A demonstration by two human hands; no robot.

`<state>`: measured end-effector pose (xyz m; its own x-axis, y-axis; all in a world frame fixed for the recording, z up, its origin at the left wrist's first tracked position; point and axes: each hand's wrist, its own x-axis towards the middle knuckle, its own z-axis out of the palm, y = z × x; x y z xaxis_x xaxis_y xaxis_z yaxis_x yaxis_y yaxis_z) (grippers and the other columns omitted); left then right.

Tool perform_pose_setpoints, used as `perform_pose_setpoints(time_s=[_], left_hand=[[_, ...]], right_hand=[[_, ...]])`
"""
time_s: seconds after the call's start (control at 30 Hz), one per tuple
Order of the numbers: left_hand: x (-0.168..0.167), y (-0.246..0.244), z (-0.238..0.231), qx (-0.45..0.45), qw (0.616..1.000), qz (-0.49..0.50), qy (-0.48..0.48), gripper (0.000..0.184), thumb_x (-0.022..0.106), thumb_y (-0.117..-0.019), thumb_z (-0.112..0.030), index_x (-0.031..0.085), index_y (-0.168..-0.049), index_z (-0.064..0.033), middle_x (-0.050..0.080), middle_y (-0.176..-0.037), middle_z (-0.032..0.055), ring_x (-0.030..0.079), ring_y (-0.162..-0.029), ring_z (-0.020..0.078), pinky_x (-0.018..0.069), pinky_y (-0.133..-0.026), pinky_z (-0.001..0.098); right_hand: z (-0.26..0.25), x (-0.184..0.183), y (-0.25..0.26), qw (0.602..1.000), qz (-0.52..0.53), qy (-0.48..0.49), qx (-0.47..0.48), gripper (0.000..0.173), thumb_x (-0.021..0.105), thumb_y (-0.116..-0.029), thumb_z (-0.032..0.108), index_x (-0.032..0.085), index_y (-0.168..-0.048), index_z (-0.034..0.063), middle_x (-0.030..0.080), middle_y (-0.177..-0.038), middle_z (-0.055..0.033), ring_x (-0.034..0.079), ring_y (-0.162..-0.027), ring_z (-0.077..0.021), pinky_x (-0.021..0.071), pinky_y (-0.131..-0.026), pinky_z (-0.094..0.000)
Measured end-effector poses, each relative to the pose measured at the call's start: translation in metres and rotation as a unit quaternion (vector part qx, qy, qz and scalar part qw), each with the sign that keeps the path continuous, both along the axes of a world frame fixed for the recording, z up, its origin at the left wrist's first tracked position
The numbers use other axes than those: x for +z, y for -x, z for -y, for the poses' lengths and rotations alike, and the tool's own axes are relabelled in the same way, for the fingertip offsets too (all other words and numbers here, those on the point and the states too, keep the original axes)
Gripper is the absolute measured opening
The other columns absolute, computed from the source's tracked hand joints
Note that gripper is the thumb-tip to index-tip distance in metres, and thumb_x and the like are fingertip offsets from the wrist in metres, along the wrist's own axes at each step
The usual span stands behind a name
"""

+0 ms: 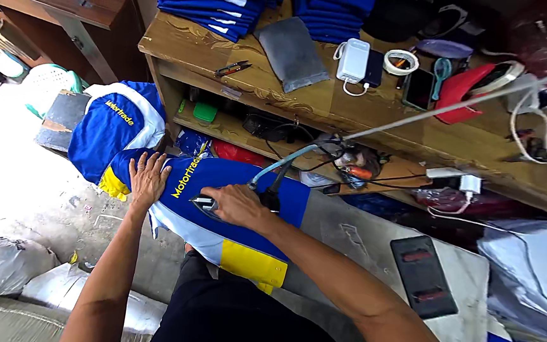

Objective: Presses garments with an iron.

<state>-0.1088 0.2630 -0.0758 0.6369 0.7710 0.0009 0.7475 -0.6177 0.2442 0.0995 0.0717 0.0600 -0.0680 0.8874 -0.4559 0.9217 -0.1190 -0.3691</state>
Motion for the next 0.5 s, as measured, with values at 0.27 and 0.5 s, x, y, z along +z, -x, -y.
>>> perform_pose_setpoints(time_s=[0.27, 0.5], left_hand=[[-0.002, -0.002, 0.001, -0.001, 1.0, -0.001, -0.002, 0.065, 0.017, -0.1066, -0.06, 0.049, -0.153, -0.0284, 0.045, -0.161, 0.0025, 0.029, -0.154, 0.0338, 0.0063, -0.122, 0.0687], [0.004, -0.007, 0.006, 0.016, 1.0, -0.004, 0.02, 0.069, 0.019, -0.1057, -0.063, 0.044, -0.157, -0.0243, 0.036, -0.166, 0.0098, 0.02, -0.157, 0.0402, 0.0033, -0.121, 0.071]], right_hand=[[0.082, 0.001, -0.085, 0.961, 0.056, 0.0, -0.271, 0.046, 0.065, -0.0976, 0.032, 0.059, -0.143, 0.0294, 0.074, -0.102, -0.0169, 0.071, -0.094, -0.04, 0.0545, -0.078, -0.0625], [0.164, -0.012, -0.162, 0.945, 0.074, -0.057, -0.313, 0.049, 0.074, -0.0929, 0.033, 0.063, -0.14, 0.0251, 0.074, -0.1, -0.0175, 0.071, -0.09, -0.04, 0.0545, -0.078, -0.064]])
